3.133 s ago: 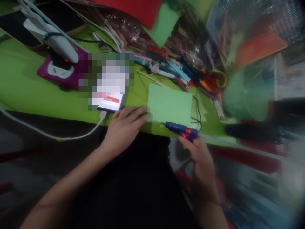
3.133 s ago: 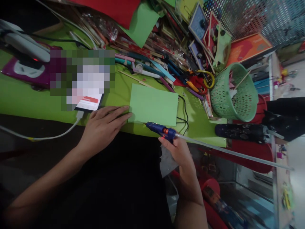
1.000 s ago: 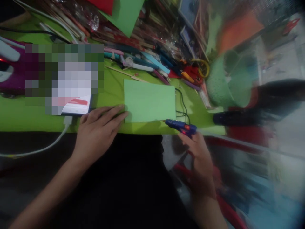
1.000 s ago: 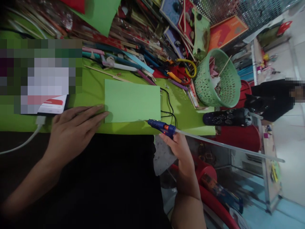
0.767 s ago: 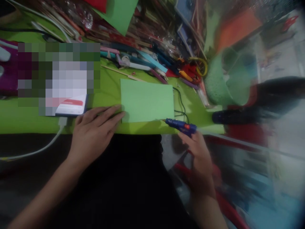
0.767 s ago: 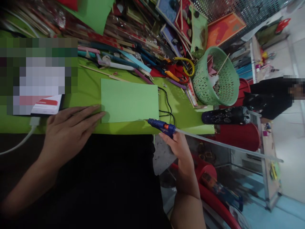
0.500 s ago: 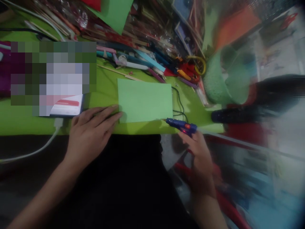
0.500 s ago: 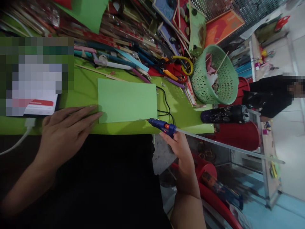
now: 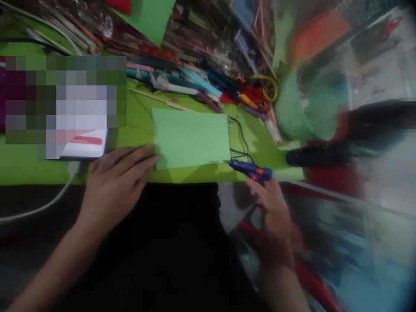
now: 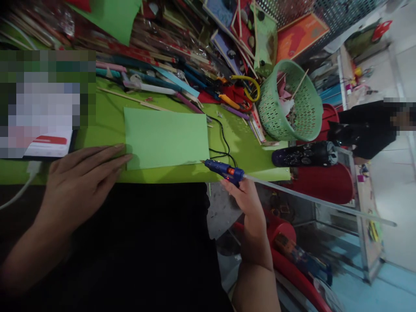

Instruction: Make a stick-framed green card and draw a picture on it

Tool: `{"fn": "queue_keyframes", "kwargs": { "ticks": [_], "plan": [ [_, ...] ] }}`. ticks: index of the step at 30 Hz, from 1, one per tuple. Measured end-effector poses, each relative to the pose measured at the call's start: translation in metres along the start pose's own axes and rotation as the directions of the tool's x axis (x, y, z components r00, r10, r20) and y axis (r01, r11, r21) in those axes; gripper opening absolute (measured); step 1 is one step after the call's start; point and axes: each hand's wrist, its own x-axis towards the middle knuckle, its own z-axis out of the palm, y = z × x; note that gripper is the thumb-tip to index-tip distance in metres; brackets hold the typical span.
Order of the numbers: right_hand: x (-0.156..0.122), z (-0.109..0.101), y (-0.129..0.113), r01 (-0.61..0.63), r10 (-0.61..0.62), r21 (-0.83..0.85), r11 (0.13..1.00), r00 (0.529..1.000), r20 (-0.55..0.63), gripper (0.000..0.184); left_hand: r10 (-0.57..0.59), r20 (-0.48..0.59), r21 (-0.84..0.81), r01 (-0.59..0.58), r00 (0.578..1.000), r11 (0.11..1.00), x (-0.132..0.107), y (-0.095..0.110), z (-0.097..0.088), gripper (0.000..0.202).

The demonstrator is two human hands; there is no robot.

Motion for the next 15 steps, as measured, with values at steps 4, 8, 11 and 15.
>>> {"fn": "queue_keyframes", "kwargs": {
  "ticks": [4, 8, 11, 15],
  "plan": [
    [-0.002, 0.003, -0.006, 0.014, -0.016, 0.053, 0.999, 0.999, 0.032, 0.026, 0.002, -0.006, -0.035, -0.003, 1.000, 0.999, -0.001, -0.001, 0.000, 0.038],
    [0.000, 0.007, -0.016, 0.066, -0.074, 0.094, 0.993, 0.993, 0.088, 0.027, -0.022, -0.004, -0.053, 0.021, 1.000, 0.998, -0.001, 0.000, -0.002, 0.038],
    [0.003, 0.008, -0.020, 0.089, -0.100, 0.095, 0.992, 0.988, 0.119, 0.024, -0.029, 0.005, -0.054, 0.029, 1.000, 0.998, -0.002, 0.000, -0.003, 0.037],
    [0.004, 0.009, -0.013, 0.067, -0.074, 0.105, 0.992, 0.995, 0.066, 0.028, -0.013, 0.007, -0.040, 0.014, 1.000, 0.999, -0.001, 0.000, -0.002, 0.035]
  ]
}}
